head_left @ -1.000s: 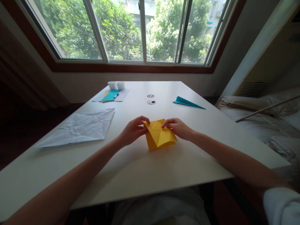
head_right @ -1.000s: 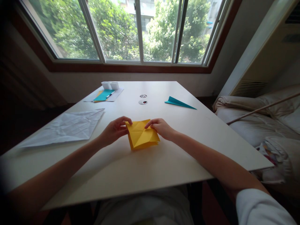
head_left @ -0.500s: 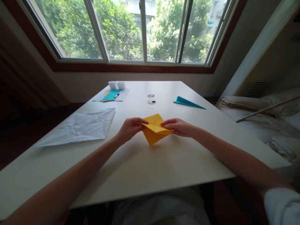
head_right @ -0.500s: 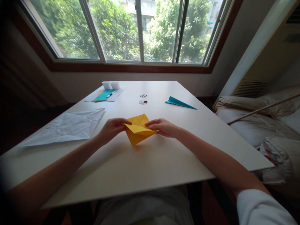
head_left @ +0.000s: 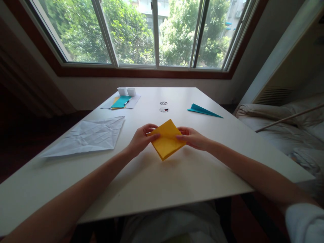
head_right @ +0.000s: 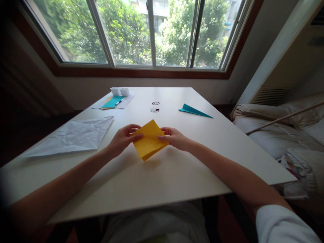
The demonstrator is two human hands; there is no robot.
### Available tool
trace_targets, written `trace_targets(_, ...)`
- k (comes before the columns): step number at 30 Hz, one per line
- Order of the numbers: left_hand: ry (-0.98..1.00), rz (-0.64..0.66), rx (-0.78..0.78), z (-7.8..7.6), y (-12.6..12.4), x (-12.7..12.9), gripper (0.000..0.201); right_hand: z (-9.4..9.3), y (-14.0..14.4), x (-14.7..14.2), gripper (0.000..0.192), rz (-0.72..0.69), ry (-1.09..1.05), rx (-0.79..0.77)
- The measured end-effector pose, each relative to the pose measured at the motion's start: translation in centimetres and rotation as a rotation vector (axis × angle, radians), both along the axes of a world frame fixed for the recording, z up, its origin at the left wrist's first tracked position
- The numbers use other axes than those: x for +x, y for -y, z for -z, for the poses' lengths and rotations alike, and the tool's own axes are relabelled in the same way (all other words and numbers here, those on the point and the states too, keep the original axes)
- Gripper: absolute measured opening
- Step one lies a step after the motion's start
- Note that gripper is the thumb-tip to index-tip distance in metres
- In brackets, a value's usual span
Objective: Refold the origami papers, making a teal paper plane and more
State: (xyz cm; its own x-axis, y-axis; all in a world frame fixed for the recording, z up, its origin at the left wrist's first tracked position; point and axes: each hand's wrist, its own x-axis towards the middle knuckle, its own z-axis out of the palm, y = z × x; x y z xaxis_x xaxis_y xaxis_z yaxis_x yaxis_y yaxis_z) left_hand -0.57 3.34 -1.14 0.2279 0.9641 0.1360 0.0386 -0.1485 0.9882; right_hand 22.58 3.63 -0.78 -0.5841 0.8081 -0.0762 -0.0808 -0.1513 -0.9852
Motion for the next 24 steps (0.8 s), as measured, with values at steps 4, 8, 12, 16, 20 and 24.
trace_targets(4, -0.035, 0.037, 0.048, 0.2, 0.0, 0.0, 0.050, 0.5, -0.5, 0.1, 0.066, 0.192, 0.022, 0.055)
trace_targets(8, -0.283, 0.193, 0.125, 0.7, -0.1, -0.1, 0.028, 1.2, -1.5, 0.8, 0.038, 0.289, 0.181, 0.264)
trace_targets(12, -0.793, 0.263, 0.372, 0.9, 0.6, 0.0, 0.024, 1.9, -2.4, 1.2, 0.015, 0.258, 0.340, 0.383)
trace_targets(16, -1.042, 0.245, 0.638, 0.7, 1.4, 0.1, 0.020, 1.7, -2.3, 1.0, 0.015, 0.300, 0.522, 0.630)
trace_targets(20, -1.133, 0.249, 0.703, 0.6, 1.6, 0.1, 0.021, 0.8, -1.2, 0.7, 0.017, 0.238, 0.640, 0.970)
trace_targets(24, -1.169, 0.248, 0.714, 0.3, 1.8, 0.3, 0.023, 0.5, -0.1, 0.4, 0.022, -0.009, 0.732, 1.049)
